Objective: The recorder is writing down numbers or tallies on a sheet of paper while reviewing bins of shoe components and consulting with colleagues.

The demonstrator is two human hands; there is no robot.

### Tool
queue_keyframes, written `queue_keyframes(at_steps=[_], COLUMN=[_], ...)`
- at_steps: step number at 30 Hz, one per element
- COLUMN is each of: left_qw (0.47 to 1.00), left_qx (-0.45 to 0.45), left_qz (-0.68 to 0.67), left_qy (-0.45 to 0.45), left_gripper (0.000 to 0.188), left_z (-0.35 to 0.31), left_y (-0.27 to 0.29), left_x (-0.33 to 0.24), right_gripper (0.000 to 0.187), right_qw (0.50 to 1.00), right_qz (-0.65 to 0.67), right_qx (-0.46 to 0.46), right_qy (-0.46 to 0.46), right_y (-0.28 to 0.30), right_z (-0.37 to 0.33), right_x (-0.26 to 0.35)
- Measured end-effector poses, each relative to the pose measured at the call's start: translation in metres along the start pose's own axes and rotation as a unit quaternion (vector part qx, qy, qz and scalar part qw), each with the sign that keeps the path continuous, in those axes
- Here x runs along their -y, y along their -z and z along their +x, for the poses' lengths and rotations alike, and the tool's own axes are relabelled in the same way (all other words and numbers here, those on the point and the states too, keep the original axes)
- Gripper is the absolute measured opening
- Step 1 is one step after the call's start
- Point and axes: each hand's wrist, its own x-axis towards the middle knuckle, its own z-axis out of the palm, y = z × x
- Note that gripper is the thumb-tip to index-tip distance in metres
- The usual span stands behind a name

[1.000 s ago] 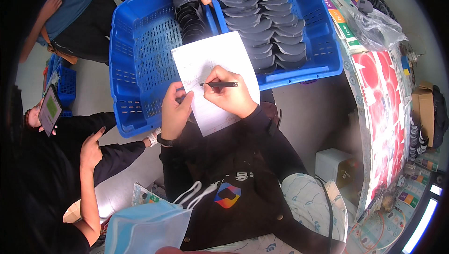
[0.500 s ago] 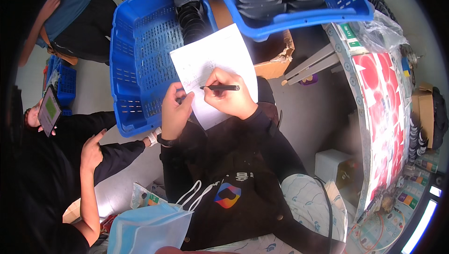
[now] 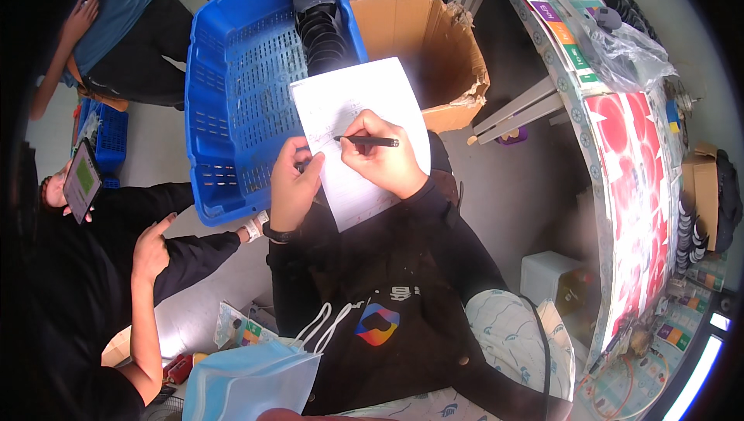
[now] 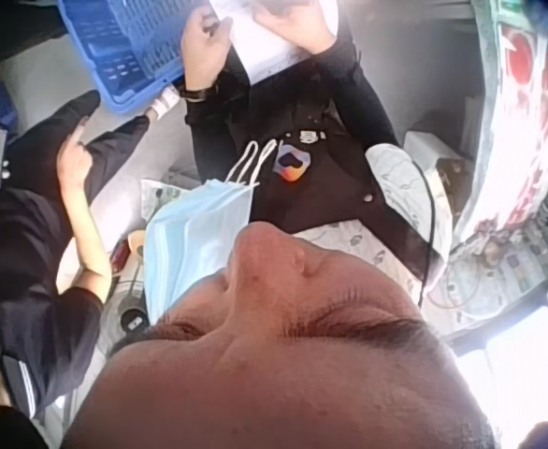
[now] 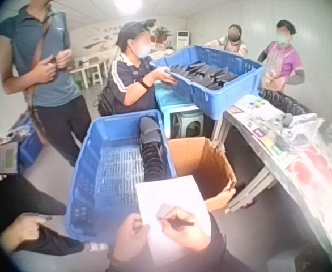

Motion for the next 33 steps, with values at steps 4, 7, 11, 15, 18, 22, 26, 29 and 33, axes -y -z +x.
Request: queue_keyframes(at_steps=[4,7,11,15,18,22,26,29,33], left_qw=[1.000,1.000,1.000,1.000,1.000,1.000,1.000,1.000,1.000], left_qx=[0.002,0.004,0.005,-0.001,0.001,-0.002,-0.004,-0.006,-0.002], left_qz=[-0.005,-0.010,-0.011,-0.003,-0.014,-0.021,-0.003,-0.016,-0.001], left_qy=[0.002,0.001,-0.001,-0.002,-0.005,-0.003,0.001,-0.001,0.003], left_gripper=[0.023,0.023,0.024,0.024,0.024,0.024,0.024,0.024,0.025], left_z=[-0.0016,-0.0016,-0.0003,-0.0024,-0.0020,-0.0029,-0.0024,-0.0031,-0.0028], left_y=[-0.0010,-0.0003,-0.0011,0.0007,-0.0013,-0.0011,-0.0009,-0.0002,-0.0002], left_x=[-0.0046,-0.0040,-0.0002,-0.0031,-0.0012,-0.0016,-0.0016,0.0000,-0.0014], right_gripper=[0.016,0.016,0.016,0.015,0.014,0.013,0.013,0.016,0.016], right_qw=[1.000,1.000,1.000,1.000,1.000,0.999,0.999,0.999,0.999], right_qz=[0.003,0.007,-0.001,-0.001,-0.004,-0.010,-0.010,-0.016,-0.026], right_qx=[-0.013,-0.024,-0.017,-0.001,0.018,0.040,0.028,0.034,0.022], right_qy=[-0.010,-0.002,-0.016,-0.010,-0.007,-0.013,-0.013,-0.007,0.003], right_y=[-0.0002,-0.0017,0.0009,0.0011,0.0038,0.0040,0.0031,0.0021,0.0013], right_z=[0.0010,0.0023,0.0013,0.0009,-0.0010,-0.0014,-0.0014,-0.0001,-0.0010], right_x=[-0.0029,-0.0021,-0.0005,0.0023,0.0011,0.0032,0.0034,0.0035,-0.0007])
